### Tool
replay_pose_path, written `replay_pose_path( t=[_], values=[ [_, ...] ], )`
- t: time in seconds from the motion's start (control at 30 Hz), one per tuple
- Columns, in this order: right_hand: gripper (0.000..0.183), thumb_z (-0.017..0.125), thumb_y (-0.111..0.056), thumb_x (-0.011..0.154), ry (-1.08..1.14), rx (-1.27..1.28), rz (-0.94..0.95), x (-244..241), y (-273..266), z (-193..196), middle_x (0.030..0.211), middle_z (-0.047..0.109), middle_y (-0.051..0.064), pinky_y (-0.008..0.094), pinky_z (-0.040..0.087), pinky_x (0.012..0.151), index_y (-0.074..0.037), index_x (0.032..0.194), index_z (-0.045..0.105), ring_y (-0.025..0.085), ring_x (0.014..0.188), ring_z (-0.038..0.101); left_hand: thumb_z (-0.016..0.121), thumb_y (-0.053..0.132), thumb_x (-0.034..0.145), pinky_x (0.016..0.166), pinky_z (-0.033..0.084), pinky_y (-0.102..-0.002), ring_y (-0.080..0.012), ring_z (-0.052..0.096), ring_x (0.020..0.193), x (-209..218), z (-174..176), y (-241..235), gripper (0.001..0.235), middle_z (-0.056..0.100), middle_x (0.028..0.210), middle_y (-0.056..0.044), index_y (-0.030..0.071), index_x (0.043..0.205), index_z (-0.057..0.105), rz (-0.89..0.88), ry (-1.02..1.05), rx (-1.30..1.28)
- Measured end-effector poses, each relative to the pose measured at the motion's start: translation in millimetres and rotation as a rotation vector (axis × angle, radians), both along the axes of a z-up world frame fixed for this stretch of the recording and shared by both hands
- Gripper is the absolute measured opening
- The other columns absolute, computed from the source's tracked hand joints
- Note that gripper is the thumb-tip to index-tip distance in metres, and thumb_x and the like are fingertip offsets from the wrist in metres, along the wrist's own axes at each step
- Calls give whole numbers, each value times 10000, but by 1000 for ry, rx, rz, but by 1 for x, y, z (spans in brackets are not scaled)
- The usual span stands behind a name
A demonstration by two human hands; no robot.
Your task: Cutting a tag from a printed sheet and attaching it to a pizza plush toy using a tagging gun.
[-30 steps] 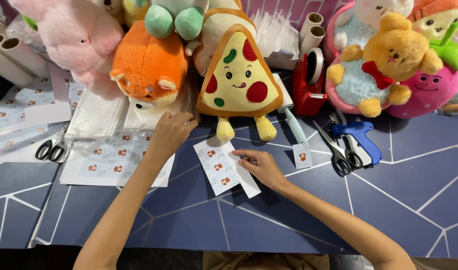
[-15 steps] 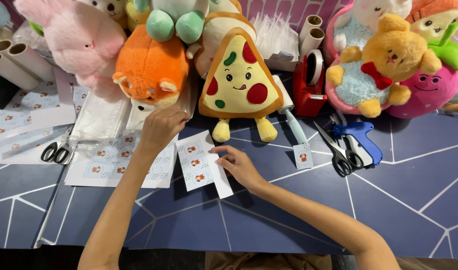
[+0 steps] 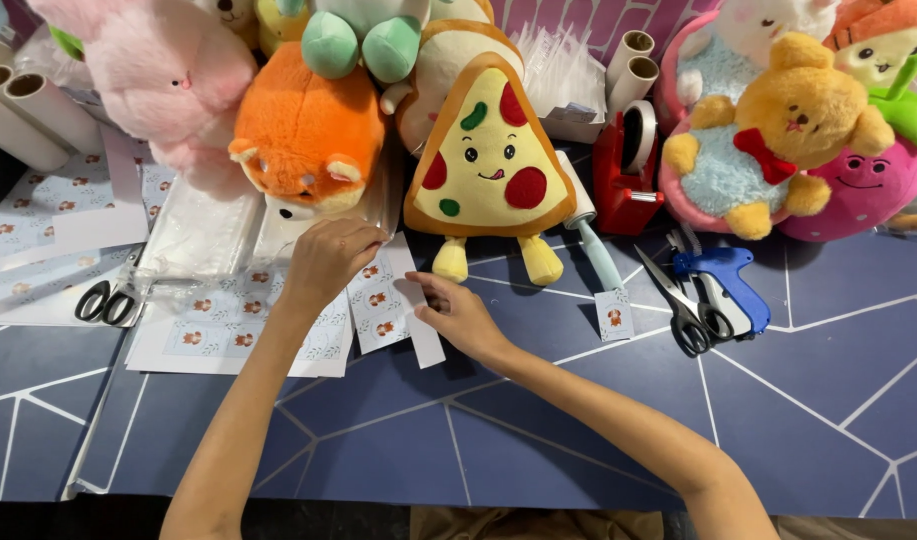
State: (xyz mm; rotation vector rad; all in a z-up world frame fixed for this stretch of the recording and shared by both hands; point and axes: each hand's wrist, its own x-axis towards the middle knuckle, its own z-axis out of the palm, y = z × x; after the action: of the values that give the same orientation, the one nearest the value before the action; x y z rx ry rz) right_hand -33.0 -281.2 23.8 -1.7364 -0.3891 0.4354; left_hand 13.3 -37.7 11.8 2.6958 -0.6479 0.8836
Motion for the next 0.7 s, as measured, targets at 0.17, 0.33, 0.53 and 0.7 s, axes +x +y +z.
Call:
replay_pose_path(
  t=[0.17,0.33,0.53,0.7],
  values=[
    [460,684,-72,897,-201,-121,40,-2,7,12,1232,659,266,430,626,831,-71,1355,636,395,1096,691,750,203,913,744,525,-242,-107,690,825,0,-4,0,53,703,839,81,231,936,711,-2,-2,-15],
    [390,679,-80,933,-433,-188,55,-10,1,2,1269,612,277,482,631,814,-40,1320,654,449,1144,650,751,207,916,749,529,-246,-116,695,828,0,-11,1,38,712,847,67,220,934,721,-6,22,-30],
    [361,647,-117,970,-740,-344,226,-23,-20,15,1438,502,287,535,447,1093,-30,1321,648,449,1365,480,715,241,940,783,520,-231,-80,674,868,1,-12,3,38,688,876,99,243,967,690,7,13,-5],
    [317,633,-234,1018,-1078,-405,226,-13,-19,-15,1316,633,200,485,382,1148,-32,1260,661,351,1339,544,721,223,948,802,520,-240,-91,672,892,-1,-1,2,64,688,917,92,227,1008,700,7,7,0]
  ],
)
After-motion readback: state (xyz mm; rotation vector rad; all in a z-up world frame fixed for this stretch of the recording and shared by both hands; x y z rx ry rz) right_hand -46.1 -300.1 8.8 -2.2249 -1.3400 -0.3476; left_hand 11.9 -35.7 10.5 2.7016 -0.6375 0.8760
